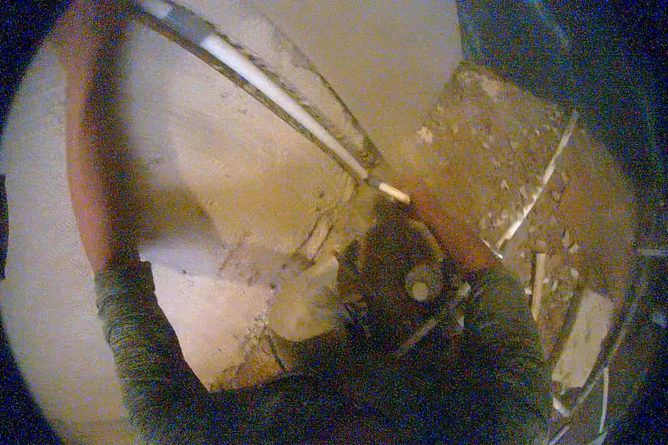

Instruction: The person joins two pipes using a plastic fitting, applies adhesive from a bottle, and then places the assembled pipe into a channel in the wall.

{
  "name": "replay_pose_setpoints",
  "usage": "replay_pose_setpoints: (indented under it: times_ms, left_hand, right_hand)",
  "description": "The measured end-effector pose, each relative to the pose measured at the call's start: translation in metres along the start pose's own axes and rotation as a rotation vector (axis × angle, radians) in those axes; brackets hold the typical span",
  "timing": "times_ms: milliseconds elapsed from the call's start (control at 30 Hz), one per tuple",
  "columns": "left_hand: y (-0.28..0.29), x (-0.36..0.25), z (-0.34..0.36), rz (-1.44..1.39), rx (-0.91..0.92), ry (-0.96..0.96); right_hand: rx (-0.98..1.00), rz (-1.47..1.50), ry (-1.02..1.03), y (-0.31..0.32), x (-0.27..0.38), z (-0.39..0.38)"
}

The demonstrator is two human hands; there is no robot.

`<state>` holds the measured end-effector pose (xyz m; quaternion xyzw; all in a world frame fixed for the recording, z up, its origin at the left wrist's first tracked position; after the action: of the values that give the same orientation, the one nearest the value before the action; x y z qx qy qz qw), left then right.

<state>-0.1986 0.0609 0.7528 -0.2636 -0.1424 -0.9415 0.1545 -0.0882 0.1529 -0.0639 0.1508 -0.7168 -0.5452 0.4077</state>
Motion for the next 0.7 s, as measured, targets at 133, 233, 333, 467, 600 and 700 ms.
replay_pose_setpoints:
  times_ms: [133,233,333,467,600,700]
  left_hand:
    - [-0.036,0.101,0.019,-0.083,0.166,-0.016]
    - [-0.008,0.018,0.011,0.427,-0.129,-0.147]
    - [-0.012,-0.010,0.002,0.393,0.034,0.047]
    - [-0.011,0.063,0.022,0.117,0.071,-0.033]
    - [0.001,-0.006,0.011,0.409,-0.011,-0.032]
    - [0.012,-0.002,0.011,0.414,-0.121,-0.133]
  right_hand:
    - [0.072,0.059,-0.217,0.028,0.057,-0.001]
    - [0.162,0.119,-0.255,0.025,0.029,-0.002]
    - [0.206,0.002,-0.220,0.024,0.006,-0.014]
    - [0.120,0.094,-0.231,0.019,0.051,-0.001]
    - [0.315,0.158,-0.262,-0.017,-0.005,0.009]
    - [0.132,0.108,-0.235,-0.016,0.014,0.015]
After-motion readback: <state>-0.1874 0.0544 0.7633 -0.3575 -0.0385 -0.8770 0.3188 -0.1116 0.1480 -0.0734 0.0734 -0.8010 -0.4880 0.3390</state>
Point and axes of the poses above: each hand's wrist, its own z-axis towards the middle knuckle, its own y-axis out of the back of the hand, x = y × z, the point moved 9 cm from there along z, towards the middle knuckle, and after that the axes turned 2 degrees about -x, right-handed, at the moved point
